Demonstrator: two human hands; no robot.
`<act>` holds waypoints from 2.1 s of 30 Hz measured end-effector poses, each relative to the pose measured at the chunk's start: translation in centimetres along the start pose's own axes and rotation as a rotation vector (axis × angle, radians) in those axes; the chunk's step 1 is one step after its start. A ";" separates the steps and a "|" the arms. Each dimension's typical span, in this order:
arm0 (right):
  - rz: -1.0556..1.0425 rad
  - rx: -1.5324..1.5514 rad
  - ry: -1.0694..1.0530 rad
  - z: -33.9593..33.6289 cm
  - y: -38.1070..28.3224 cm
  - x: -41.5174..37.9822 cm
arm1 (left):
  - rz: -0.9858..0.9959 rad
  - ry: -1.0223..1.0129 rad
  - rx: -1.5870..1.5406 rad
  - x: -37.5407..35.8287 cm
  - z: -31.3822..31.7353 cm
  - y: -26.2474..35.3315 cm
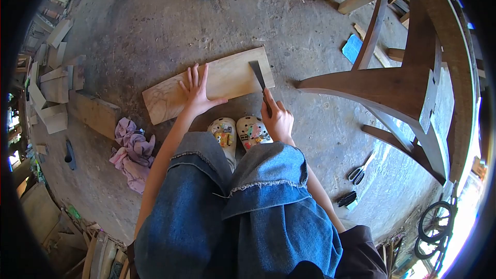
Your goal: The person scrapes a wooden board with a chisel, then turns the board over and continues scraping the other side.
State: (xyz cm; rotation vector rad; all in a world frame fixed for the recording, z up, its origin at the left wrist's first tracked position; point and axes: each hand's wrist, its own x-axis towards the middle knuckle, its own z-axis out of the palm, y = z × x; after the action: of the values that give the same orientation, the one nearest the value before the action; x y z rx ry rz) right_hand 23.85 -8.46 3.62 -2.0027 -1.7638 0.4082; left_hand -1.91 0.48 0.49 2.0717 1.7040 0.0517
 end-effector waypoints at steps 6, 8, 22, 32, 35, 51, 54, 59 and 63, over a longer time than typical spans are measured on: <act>-0.023 0.009 0.054 0.4 0.1 0.2 | 0.004 -0.004 0.011 0.2 -0.3 -0.1; -0.036 -0.010 0.057 0.6 0.2 0.1 | -0.001 0.002 0.011 0.1 0.0 -0.3; -0.043 -0.041 0.045 0.6 0.5 0.0 | -0.007 -0.047 0.049 0.3 -0.9 -0.3; -0.029 -0.042 0.045 1.1 0.1 0.6 | -0.020 0.000 0.016 0.3 -0.3 -0.5; -0.030 -0.015 0.062 0.5 0.7 -1.2 | -0.004 0.002 0.017 -0.6 -0.2 -0.2; 0.051 -0.039 -0.013 -1.2 1.4 -6.3 | -0.013 0.021 -0.125 -2.1 1.4 0.7; 0.007 -0.081 0.050 -0.7 1.7 -4.9 | -0.011 -0.004 -0.102 -2.1 1.4 1.0; 0.006 -0.119 -0.034 -1.1 2.3 -5.6 | -0.009 -0.031 -0.108 -2.0 1.0 1.1; 0.024 -0.059 -0.026 -1.5 2.4 -6.1 | -0.020 -0.042 -0.093 -2.1 0.9 1.1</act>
State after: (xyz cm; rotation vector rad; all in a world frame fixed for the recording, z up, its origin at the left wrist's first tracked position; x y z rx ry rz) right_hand 25.76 -14.85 3.28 -2.0700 -1.7884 0.3954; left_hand -1.07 -1.95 0.61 1.9741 1.6659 0.0796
